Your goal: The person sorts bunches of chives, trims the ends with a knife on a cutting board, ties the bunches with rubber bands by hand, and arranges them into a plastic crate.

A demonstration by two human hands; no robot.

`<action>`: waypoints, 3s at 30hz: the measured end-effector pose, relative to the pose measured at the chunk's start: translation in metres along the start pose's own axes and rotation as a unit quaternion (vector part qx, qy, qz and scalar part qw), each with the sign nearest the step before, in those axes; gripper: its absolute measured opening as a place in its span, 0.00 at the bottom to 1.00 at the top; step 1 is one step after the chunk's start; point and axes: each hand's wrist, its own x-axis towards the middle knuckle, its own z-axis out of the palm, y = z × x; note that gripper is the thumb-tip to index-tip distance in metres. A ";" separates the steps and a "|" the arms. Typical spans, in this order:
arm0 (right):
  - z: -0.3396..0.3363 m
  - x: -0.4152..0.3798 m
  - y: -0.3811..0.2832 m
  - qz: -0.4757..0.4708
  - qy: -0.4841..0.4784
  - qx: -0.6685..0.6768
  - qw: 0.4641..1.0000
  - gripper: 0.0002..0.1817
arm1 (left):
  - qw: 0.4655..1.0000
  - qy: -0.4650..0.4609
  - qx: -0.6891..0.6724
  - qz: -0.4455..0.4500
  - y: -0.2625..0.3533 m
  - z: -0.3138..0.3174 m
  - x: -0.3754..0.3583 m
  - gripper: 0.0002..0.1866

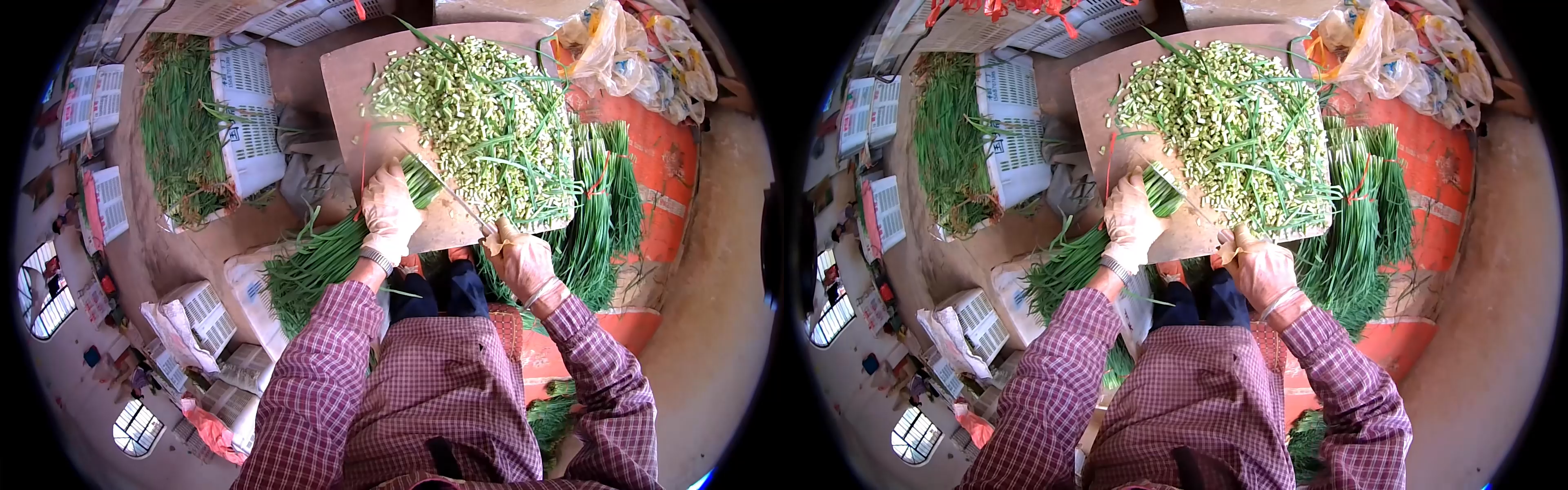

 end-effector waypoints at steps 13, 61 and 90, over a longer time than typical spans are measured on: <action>0.035 0.051 0.009 -0.048 0.029 0.043 0.997 0.19 | 0.999 0.027 -0.030 0.012 -0.001 0.002 0.000 0.53; 0.104 0.121 -0.091 -0.521 0.165 -0.298 0.783 0.34 | 0.835 0.305 -0.457 0.031 -0.075 0.068 -0.202 0.23; 0.084 0.023 -0.081 -0.512 0.388 -0.142 0.753 0.48 | 0.908 0.254 -0.292 -0.161 -0.114 0.221 -0.310 0.39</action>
